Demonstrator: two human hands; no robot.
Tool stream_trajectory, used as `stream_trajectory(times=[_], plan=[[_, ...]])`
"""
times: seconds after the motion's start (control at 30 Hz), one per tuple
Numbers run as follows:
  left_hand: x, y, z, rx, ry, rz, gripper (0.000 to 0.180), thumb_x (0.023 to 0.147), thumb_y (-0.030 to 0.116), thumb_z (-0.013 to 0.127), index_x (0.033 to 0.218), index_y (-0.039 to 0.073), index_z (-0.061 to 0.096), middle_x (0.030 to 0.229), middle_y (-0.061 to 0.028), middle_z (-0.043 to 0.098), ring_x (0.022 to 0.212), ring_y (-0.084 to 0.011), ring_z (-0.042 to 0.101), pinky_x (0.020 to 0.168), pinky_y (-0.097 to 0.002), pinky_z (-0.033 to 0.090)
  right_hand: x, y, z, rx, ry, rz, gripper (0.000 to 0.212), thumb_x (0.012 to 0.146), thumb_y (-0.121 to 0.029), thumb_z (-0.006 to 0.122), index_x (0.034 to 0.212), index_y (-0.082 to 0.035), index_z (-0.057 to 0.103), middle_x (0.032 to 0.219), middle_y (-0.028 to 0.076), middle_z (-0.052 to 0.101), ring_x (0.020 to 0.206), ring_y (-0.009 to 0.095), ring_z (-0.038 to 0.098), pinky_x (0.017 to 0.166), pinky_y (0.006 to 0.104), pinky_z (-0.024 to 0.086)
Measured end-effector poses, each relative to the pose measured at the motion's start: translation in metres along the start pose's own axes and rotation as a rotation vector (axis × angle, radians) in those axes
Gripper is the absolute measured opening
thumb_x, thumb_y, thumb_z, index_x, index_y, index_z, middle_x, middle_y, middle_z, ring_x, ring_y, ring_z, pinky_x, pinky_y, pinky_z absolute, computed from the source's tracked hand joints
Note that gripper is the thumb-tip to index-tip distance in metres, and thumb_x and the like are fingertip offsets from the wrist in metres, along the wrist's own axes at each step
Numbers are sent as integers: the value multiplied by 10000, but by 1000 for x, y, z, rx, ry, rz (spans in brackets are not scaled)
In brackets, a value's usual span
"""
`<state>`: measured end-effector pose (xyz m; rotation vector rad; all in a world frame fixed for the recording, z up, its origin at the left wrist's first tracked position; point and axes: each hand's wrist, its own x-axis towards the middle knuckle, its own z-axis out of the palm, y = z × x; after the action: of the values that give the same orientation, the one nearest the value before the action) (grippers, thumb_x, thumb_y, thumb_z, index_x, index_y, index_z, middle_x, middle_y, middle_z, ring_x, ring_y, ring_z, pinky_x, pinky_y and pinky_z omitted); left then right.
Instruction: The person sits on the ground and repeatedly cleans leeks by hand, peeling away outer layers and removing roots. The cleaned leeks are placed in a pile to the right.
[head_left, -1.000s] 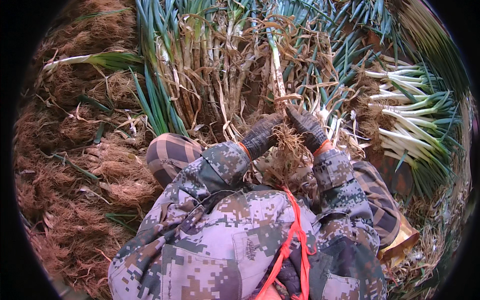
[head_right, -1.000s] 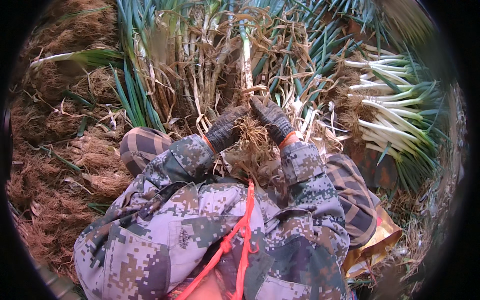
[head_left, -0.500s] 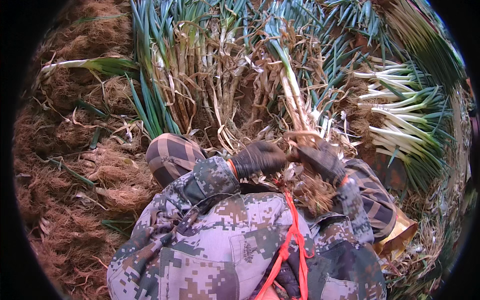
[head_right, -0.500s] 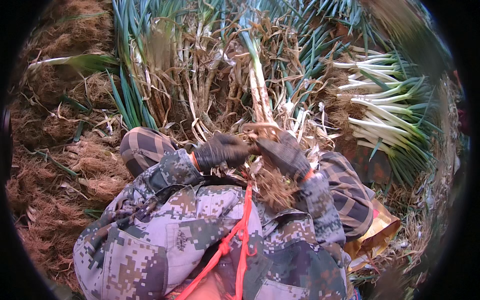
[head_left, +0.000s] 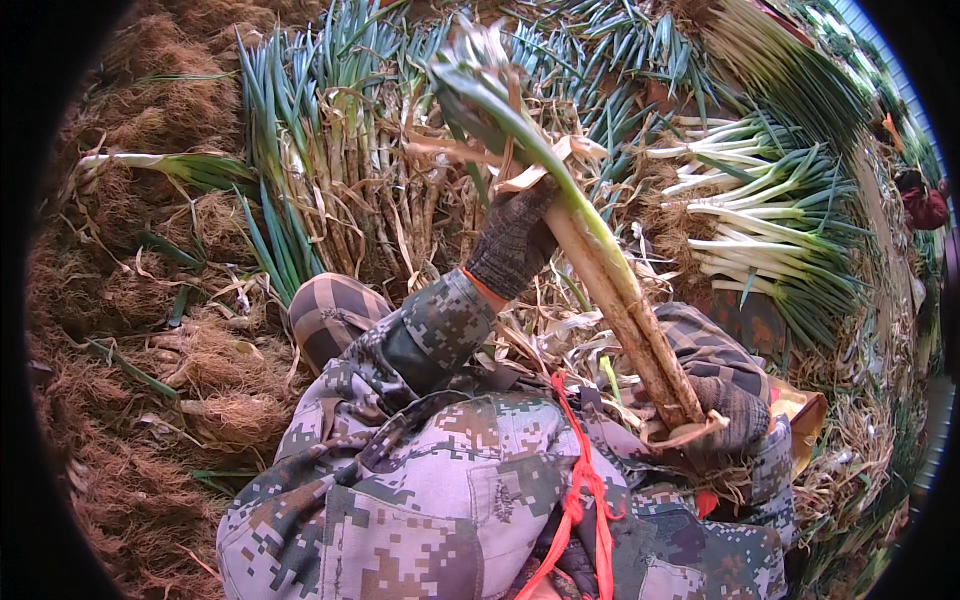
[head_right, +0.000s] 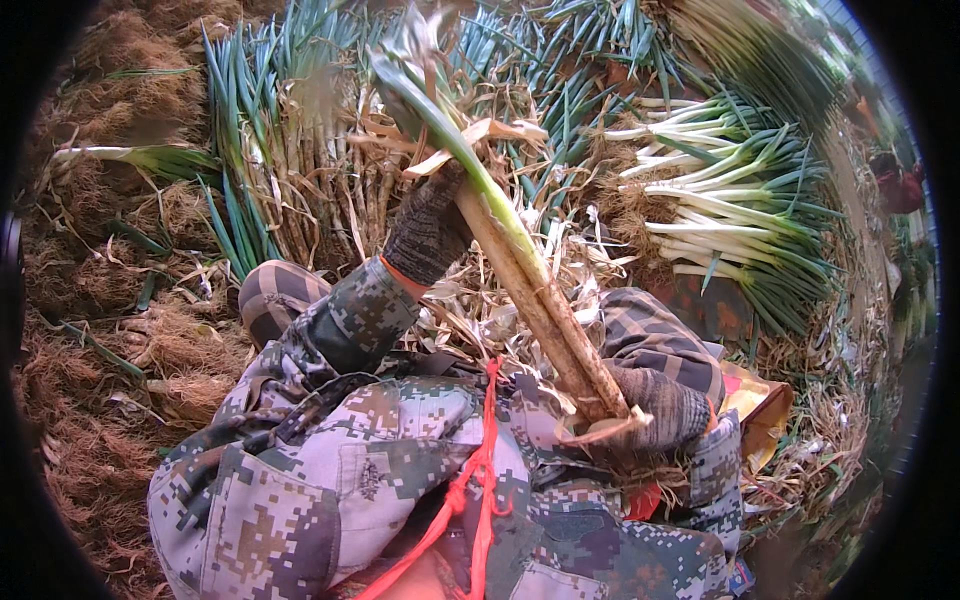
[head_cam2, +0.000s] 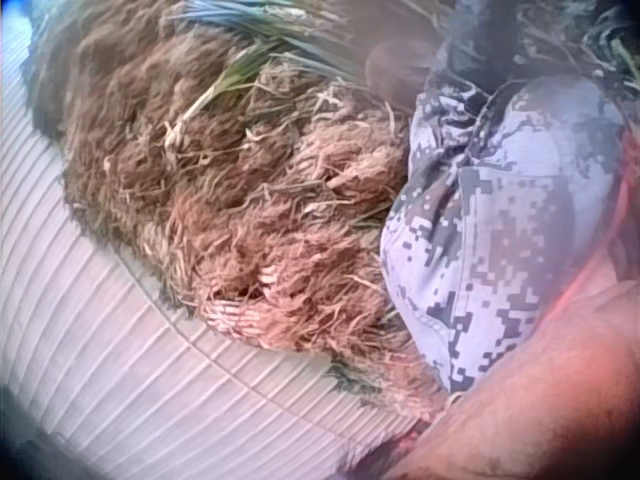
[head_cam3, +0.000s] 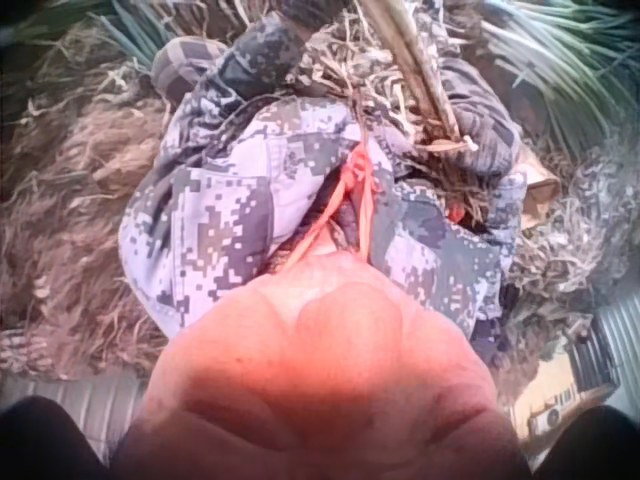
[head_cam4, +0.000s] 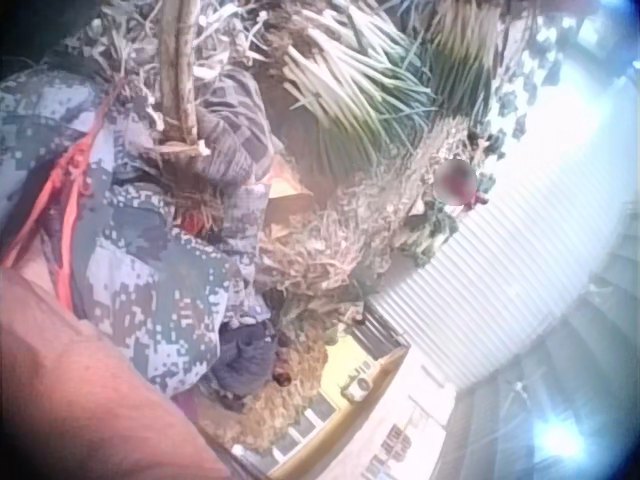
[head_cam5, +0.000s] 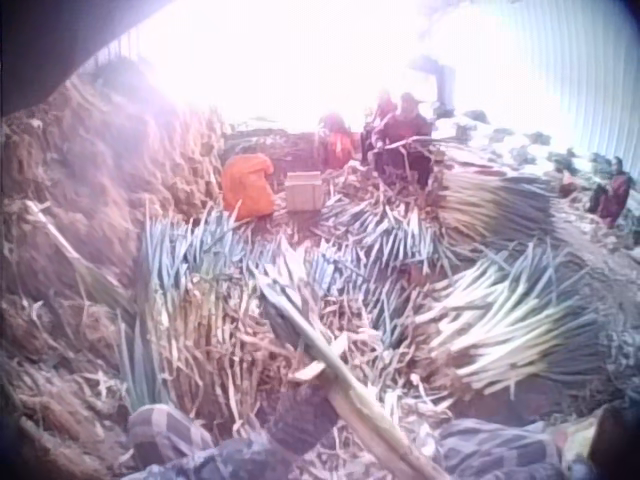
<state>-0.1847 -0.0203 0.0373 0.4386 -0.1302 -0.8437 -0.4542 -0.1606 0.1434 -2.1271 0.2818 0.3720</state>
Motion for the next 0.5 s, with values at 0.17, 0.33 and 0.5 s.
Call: stream_trajectory(times=[0.17, 0.33, 0.5], plan=[[13, 45, 31, 301, -46, 176, 339, 908, 174, 703, 1204, 60, 584, 1045, -19, 609, 892, -145, 594, 730, -303, 510, 38, -3, 34, 217, 150, -64, 632, 809, -41, 761, 1370, 4, 473, 1105, 82, 643, 952, 157, 641, 812, 287, 538], [33, 89, 38, 308, -19, 282, 334, 910, 200, 687, 1198, 74, 574, 1053, -20, 586, 912, -143, 579, 756, -293, 497, 130, -10, 70, 540, 396, -386, 805, 780, -78, 801, 1458, -43, 367, 1273, 118, 571, 1120, 170, 573, 922, 314, 510], [52, 143, 36, 302, -279, 428, 350, 931, 209, 658, 1233, 58, 569, 1069, -47, 611, 990, -173, 602, 890, -316, 513, 172, -12, 68, 865, 116, -316, 688, 849, -66, 706, 1451, -37, 374, 1221, 109, 594, 1004, 153, 615, 821, 309, 545]])
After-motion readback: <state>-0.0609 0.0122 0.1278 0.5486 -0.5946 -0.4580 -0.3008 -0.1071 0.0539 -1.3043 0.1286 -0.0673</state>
